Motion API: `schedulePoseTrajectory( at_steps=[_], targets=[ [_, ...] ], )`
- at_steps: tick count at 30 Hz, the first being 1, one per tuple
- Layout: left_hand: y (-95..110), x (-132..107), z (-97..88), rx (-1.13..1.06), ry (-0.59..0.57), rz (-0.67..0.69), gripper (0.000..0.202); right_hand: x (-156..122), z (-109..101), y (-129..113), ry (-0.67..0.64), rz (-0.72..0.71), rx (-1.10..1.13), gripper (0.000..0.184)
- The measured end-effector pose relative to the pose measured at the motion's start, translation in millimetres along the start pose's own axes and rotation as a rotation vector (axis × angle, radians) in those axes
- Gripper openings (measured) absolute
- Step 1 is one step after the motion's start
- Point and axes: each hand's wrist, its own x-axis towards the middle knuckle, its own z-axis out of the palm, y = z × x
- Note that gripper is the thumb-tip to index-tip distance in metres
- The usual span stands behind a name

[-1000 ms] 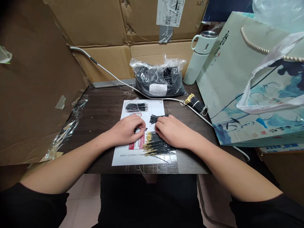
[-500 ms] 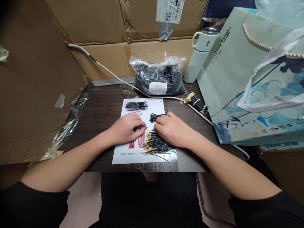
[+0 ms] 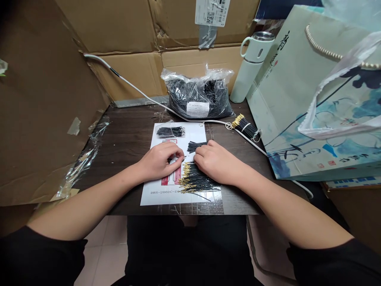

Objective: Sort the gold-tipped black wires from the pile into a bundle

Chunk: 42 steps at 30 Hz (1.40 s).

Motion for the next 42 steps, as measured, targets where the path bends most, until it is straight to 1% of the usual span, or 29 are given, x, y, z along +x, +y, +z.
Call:
schedulePoseTrajectory(
  at_steps=[5, 10, 14, 19, 26, 29, 34, 37, 42],
  targets=[
    [-0.6, 0.3, 0.6, -0.004, -0.001, 0.011, 0.010, -1.0, -1.6, -0.2, 0.009, -0.028, -0.062, 0.026],
    [-0.4, 0.3, 0.9, 0.002, -0.009, 0.005, 0.010, 0.0, 1.8, 1.1, 0.018, -0.041, -0.089, 0.029],
    [-1.0, -0.1, 1.1, 0.002, -0.022, 0.003, 0.009, 1.6, 4.0, 3.7, 0.026, -0.017, -0.051, 0.029],
    [-2.9, -0.9, 2.5, -0.024, 0.008, 0.013, 0.008, 2.3, 3.3, 4.8, 0.007, 0.004, -0.009, 0.026],
    [-4.0, -1.6, 3.7, -0.045, 0.010, 0.008, 0.004, -0.5, -1.7, 2.7, -0.021, -0.004, 0.144, 0.022],
    [-2.8, -1.9, 4.1, -0.058, 0.036, 0.011, 0.004, -1.3, -1.7, 3.5, 0.030, 0.023, 0.216, 0.018],
    [-1.0, -1.8, 4.0, -0.094, 0.073, -0.004, 0.005, -2.2, -3.4, 5.5, 0.131, 0.128, 0.305, 0.009],
    [-0.8, -1.4, 3.5, -0.098, 0.089, 0.004, 0.005, -2.7, -4.2, 6.6, 0.133, 0.169, 0.313, 0.008],
    [-0.7, -1.2, 3.5, -0.102, 0.111, 0.009, 0.005, -3.2, -3.4, 8.1, 0.112, 0.173, 0.325, 0.008]
  ],
)
